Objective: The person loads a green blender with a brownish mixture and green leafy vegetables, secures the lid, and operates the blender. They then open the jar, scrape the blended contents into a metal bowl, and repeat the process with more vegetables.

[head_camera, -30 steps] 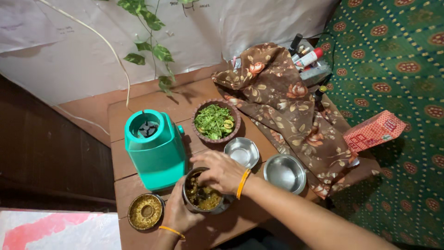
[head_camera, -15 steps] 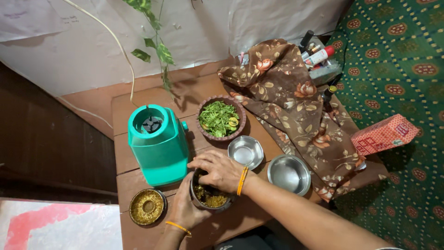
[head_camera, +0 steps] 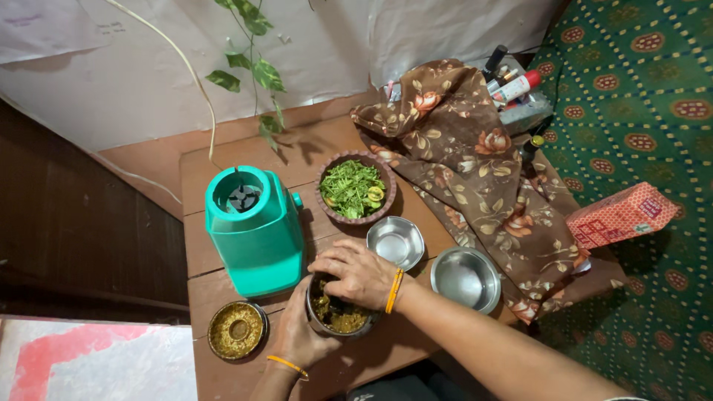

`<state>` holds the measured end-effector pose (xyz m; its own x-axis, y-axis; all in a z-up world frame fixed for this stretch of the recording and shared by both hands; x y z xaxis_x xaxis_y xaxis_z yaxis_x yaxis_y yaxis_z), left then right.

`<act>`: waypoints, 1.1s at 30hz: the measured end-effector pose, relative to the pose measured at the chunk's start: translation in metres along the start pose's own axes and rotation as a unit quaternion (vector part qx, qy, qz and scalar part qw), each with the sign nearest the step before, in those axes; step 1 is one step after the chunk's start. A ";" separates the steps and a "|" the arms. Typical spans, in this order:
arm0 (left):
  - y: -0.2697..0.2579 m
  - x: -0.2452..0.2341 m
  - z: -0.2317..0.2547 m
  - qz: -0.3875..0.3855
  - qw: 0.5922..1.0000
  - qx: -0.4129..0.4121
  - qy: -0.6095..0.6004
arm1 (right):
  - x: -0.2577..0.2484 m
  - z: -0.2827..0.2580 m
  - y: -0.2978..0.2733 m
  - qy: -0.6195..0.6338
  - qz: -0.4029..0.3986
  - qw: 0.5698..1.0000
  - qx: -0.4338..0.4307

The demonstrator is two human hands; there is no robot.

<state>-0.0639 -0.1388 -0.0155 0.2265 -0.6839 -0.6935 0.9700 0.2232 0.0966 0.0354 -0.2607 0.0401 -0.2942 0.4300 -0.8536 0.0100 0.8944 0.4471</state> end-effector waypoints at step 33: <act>0.007 -0.005 -0.003 -0.027 0.998 -0.057 -0.027 | -0.002 0.179 -0.026 0.027 0.128 0.898 0.420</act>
<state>-0.0581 -0.1319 -0.0130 0.1824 -0.7328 -0.6555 0.9651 0.2610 -0.0232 0.2066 -0.2631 -0.0173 -0.2249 0.6480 -0.7276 0.7944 0.5544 0.2482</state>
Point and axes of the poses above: each hand's wrist, its own y-axis towards the middle knuckle, its own x-axis out of the palm, z = x × y, the point moved 5 cm from there along y, towards the middle knuckle, and after that the axes turned 13 degrees about y, right-handed, at the moved point
